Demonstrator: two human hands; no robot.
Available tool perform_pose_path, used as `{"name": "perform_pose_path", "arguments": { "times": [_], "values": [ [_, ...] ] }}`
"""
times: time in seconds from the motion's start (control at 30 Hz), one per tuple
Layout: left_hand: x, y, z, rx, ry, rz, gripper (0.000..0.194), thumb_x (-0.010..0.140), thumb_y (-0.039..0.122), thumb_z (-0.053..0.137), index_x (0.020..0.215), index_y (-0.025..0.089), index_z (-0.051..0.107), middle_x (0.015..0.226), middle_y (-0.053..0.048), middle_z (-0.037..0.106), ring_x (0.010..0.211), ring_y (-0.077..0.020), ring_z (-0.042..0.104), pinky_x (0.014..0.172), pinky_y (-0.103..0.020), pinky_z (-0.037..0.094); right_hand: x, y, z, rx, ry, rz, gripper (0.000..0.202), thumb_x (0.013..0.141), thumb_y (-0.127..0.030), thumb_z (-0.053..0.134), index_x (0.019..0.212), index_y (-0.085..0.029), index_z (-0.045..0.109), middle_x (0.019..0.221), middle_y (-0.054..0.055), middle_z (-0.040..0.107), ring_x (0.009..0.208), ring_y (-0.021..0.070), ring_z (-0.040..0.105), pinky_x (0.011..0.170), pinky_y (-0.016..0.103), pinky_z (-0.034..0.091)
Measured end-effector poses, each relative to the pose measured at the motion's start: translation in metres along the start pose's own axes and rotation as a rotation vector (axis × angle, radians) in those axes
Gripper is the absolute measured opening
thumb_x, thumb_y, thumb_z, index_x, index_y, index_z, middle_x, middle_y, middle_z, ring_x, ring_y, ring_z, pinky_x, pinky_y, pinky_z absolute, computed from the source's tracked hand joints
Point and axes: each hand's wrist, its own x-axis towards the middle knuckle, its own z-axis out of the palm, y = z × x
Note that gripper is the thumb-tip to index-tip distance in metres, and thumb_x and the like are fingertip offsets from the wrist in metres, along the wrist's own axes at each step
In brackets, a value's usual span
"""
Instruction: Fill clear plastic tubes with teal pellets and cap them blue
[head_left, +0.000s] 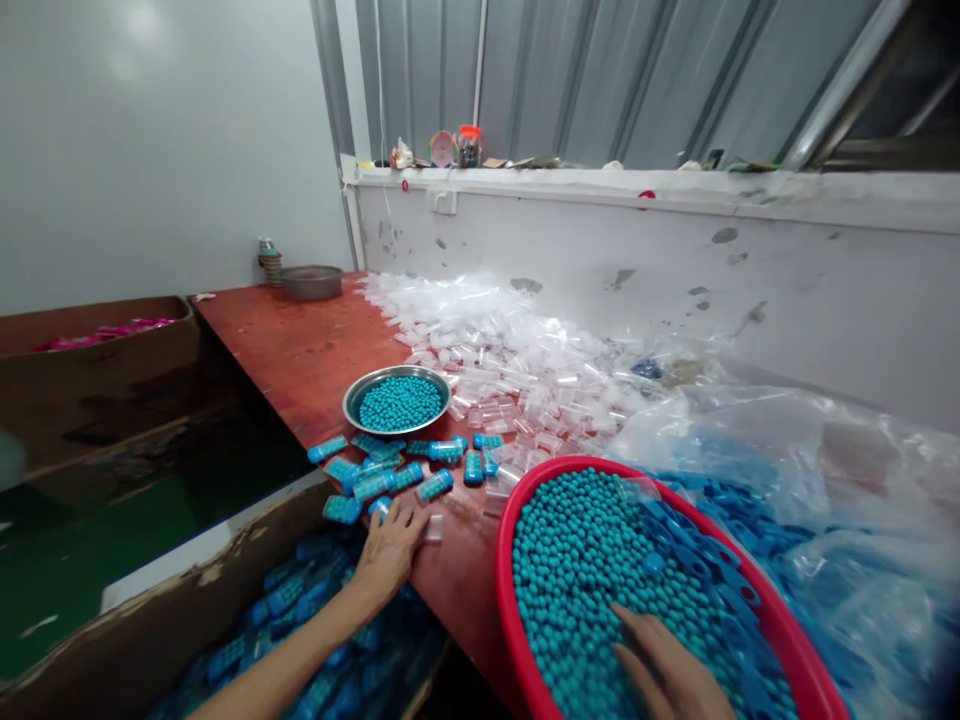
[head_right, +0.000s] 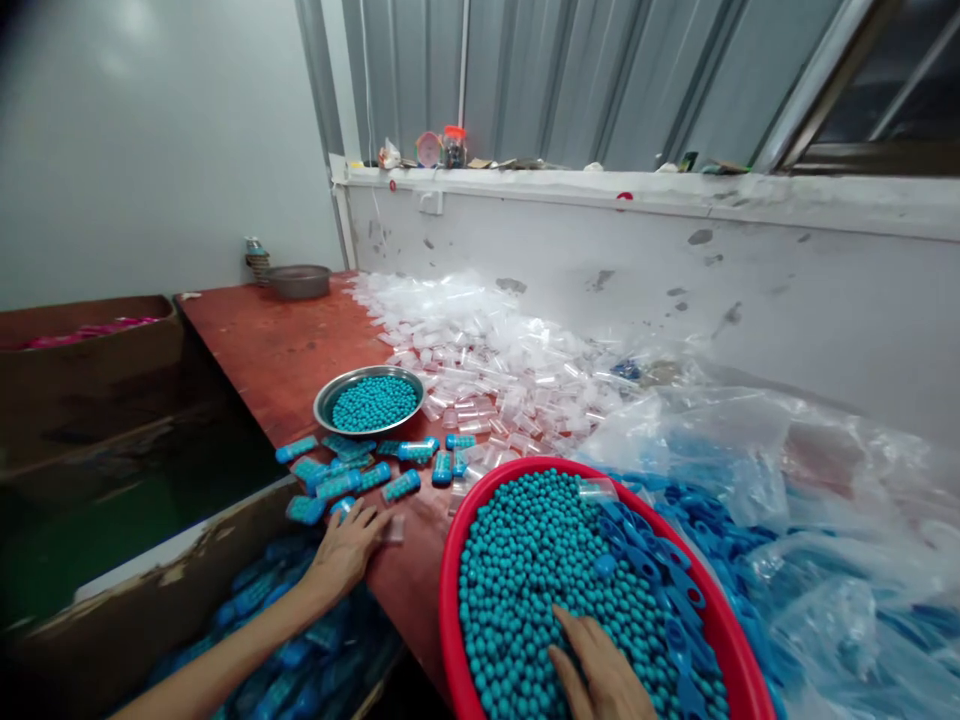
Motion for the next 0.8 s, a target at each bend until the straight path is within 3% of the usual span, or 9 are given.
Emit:
{"name": "perform_pose_path", "arguments": {
  "times": [0.2, 0.3, 0.37, 0.47, 0.53, 0.67, 0.73, 0.8],
  "values": [
    [0.004, 0.007, 0.002, -0.004, 0.046, 0.009, 0.034, 0.082, 0.023, 0.041, 0.114, 0.022, 0.051, 0.119, -0.009, 0.052, 0.120, -0.0297, 0.033, 0.096, -0.052, 0.020, 0.000, -0.003, 0.004, -0.020, 0.022, 0.038, 0.038, 0.080, -0.044, 0.045, 0.106, -0.020, 0.060, 0.103, 0.007, 0.065, 0.095, 0.0226, 0.061, 0.080, 0.031, 0.052],
    [0.006, 0.015, 0.003, 0.025, 0.138, 0.098, 0.032, 0.080, 0.011, 0.037, 0.107, 0.017, 0.054, 0.112, -0.011, 0.056, 0.117, -0.0278, 0.037, 0.099, -0.052, 0.018, 0.000, 0.001, 0.004, -0.005, -0.020, 0.018, 0.037, 0.079, -0.043, 0.048, 0.108, -0.022, 0.059, 0.104, 0.006, 0.065, 0.096, 0.0226, 0.060, 0.080, 0.030, 0.052],
    [0.012, 0.020, 0.002, 0.006, 0.203, 0.140, 0.033, 0.079, 0.006, 0.033, 0.101, 0.016, 0.057, 0.100, -0.010, 0.060, 0.106, -0.0245, 0.047, 0.098, -0.047, 0.024, 0.000, 0.001, 0.003, 0.003, -0.060, 0.027, 0.036, 0.080, -0.041, 0.049, 0.110, -0.024, 0.059, 0.105, 0.006, 0.064, 0.097, 0.0224, 0.060, 0.082, 0.030, 0.051],
    [0.029, 0.026, -0.004, -0.068, 0.274, 0.127, 0.032, 0.082, 0.010, 0.030, 0.092, 0.015, 0.059, 0.082, -0.009, 0.063, 0.084, -0.0224, 0.056, 0.083, -0.041, 0.040, 0.000, -0.005, 0.000, 0.006, -0.079, 0.097, 0.036, 0.082, -0.040, 0.046, 0.110, -0.022, 0.059, 0.106, 0.008, 0.064, 0.098, 0.0229, 0.059, 0.084, 0.032, 0.049],
    [0.046, 0.036, -0.011, -0.127, 0.338, 0.096, 0.034, 0.085, 0.014, 0.026, 0.095, 0.013, 0.058, 0.082, -0.011, 0.064, 0.077, -0.0226, 0.058, 0.074, -0.040, 0.044, 0.002, -0.012, -0.003, 0.025, -0.073, 0.141, 0.035, 0.083, -0.037, 0.045, 0.111, -0.021, 0.058, 0.106, 0.009, 0.063, 0.098, 0.0223, 0.058, 0.085, 0.032, 0.048],
    [0.066, 0.085, -0.040, -0.356, 0.458, 0.146, 0.034, 0.087, 0.024, 0.028, 0.105, 0.014, 0.054, 0.099, -0.011, 0.064, 0.088, -0.0215, 0.059, 0.079, -0.037, 0.045, 0.006, -0.026, -0.010, 0.062, -0.060, 0.156, 0.033, 0.084, -0.035, 0.045, 0.112, -0.023, 0.056, 0.106, 0.008, 0.062, 0.098, 0.0203, 0.057, 0.085, 0.029, 0.047],
    [0.066, 0.118, -0.059, -0.437, 0.422, 0.268, 0.030, 0.086, 0.028, 0.032, 0.107, 0.021, 0.054, 0.100, -0.004, 0.064, 0.094, -0.0166, 0.058, 0.085, -0.031, 0.044, 0.007, -0.030, -0.014, 0.073, -0.035, 0.146, 0.032, 0.083, -0.035, 0.045, 0.111, -0.023, 0.057, 0.103, 0.007, 0.063, 0.095, 0.0199, 0.059, 0.083, 0.028, 0.047],
    [0.066, 0.145, -0.075, -0.625, 0.281, 0.428, 0.034, 0.085, 0.030, 0.036, 0.116, 0.021, 0.048, 0.111, -0.005, 0.060, 0.102, -0.0163, 0.054, 0.089, -0.030, 0.042, 0.007, -0.030, -0.016, 0.078, 0.007, 0.120, 0.031, 0.083, -0.037, 0.045, 0.109, -0.025, 0.058, 0.098, 0.006, 0.065, 0.090, 0.0195, 0.061, 0.079, 0.027, 0.049]
  ]
}}
